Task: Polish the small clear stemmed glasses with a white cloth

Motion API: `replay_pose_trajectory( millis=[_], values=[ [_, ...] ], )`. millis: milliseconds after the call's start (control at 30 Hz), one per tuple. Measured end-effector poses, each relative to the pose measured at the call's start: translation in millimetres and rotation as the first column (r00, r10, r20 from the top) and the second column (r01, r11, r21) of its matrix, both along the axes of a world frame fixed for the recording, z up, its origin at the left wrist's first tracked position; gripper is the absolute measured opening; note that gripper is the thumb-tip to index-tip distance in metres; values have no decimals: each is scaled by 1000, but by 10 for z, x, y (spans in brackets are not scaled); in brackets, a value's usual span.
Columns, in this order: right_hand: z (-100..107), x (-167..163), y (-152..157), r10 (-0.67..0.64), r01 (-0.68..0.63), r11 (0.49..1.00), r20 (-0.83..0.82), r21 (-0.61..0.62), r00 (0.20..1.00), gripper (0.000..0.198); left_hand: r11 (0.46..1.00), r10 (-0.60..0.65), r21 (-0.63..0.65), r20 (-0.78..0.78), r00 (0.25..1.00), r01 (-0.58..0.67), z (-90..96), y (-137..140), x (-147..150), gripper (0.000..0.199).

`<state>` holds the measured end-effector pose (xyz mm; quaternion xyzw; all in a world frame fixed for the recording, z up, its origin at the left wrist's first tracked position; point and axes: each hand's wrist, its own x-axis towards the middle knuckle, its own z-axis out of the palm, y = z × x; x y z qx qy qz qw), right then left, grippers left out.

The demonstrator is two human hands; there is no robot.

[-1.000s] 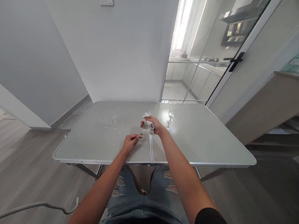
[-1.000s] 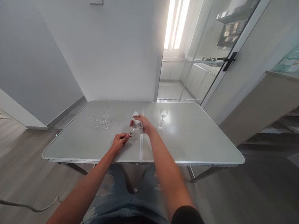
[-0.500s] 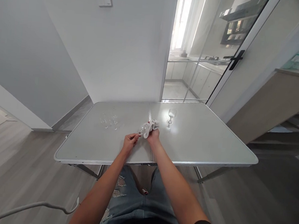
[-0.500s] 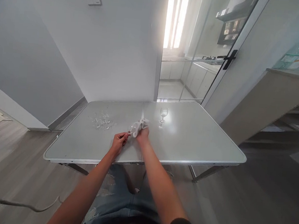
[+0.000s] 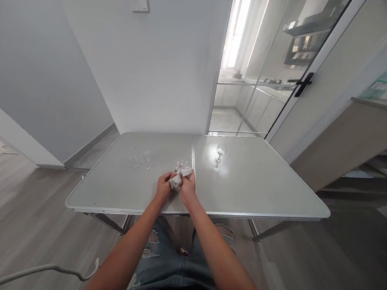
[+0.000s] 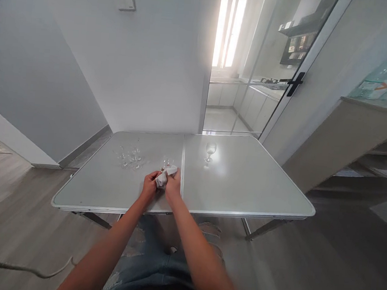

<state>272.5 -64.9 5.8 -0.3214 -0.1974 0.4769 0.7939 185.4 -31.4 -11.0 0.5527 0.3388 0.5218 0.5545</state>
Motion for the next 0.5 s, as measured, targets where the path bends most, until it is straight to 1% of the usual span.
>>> replay_pose_trajectory(
  millis=[67, 133, 200, 300, 367, 433, 500],
  values=[
    [-26, -33, 8, -83, 84, 996, 26, -30, 996, 30, 1000, -3, 26, -38, 999, 4, 11, -6, 4, 29],
    [-14, 17, 25, -158, 158, 987, 22, -25, 987, 28, 999, -36, 33, -89, 995, 39, 5, -10, 5, 30],
    [39, 140, 50, -184, 184, 983, -7, 10, 983, 30, 996, -86, -13, -120, 989, 85, -14, -12, 4, 36],
    [138, 350, 86, -141, 145, 987, -59, 74, 988, 33, 987, -138, -103, -101, 985, 127, -46, -17, 3, 45],
    [166, 424, 97, -96, 102, 991, -76, 85, 993, 34, 982, -162, -115, -77, 984, 152, -58, -20, 6, 47],
    [146, 416, 96, -23, 29, 998, -91, 56, 996, 34, 979, -180, -110, -60, 982, 173, -61, -23, 10, 47],
    [93, 355, 89, 81, -81, 997, -95, -1, 992, 36, 981, -167, -108, -40, 985, 162, -61, -24, 12, 47]
  ],
)
